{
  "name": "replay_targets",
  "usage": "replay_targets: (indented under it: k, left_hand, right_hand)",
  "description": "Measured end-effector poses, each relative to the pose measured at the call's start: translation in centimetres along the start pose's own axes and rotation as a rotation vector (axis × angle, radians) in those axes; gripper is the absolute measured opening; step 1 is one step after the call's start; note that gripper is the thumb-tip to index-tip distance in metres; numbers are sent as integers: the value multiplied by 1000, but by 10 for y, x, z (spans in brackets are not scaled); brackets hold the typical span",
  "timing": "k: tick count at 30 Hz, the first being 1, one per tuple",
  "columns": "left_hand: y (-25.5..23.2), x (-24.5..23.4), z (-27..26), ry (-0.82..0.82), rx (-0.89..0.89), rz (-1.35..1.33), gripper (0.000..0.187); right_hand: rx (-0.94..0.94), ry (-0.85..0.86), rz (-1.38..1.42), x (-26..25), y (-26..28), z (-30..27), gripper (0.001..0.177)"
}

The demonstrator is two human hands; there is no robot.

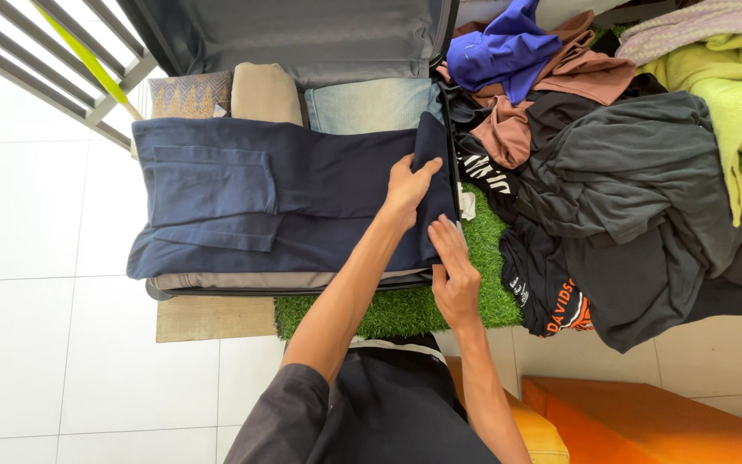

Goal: The person picks up a dark blue shirt from a pile of clothes, spreads it out over the other items already in the suitcase, and then folds the shirt into a roll and places it into the suitcase.

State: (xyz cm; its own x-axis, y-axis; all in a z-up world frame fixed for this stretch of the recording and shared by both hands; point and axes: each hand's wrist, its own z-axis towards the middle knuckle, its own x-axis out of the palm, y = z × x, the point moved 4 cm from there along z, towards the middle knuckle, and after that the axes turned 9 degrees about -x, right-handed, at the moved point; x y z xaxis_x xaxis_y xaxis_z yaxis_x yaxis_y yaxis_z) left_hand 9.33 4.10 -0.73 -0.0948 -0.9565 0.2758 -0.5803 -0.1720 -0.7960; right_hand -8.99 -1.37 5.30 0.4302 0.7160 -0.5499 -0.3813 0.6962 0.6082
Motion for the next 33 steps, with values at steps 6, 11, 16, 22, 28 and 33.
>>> replay_targets:
  k: [6,11,16,22,28,33]
  left_hand:
    - [-9,-11,17,-58,23,195,32]
    - [16,-20,39,103,43,-42,32]
    - [25,-22,40,217,29,-327,31]
    - [5,-20,-1,-57,276,42,54]
    - [-13,-21,-57,-69,572,173,72]
    - [-4,-25,-78,-176,763,486,54]
  right_hand:
    - [-161,55,-24,1,-3,-2,55]
    - [-153,36,-39,2,-1,-5,54]
    - [-25,-2,-3,-1,3,-1,57]
    - [-99,63,-77,1,0,-3,64]
    - [-174,37,-48,7,-4,-16,54]
    - [-171,26,-53,12,-7,-25,55]
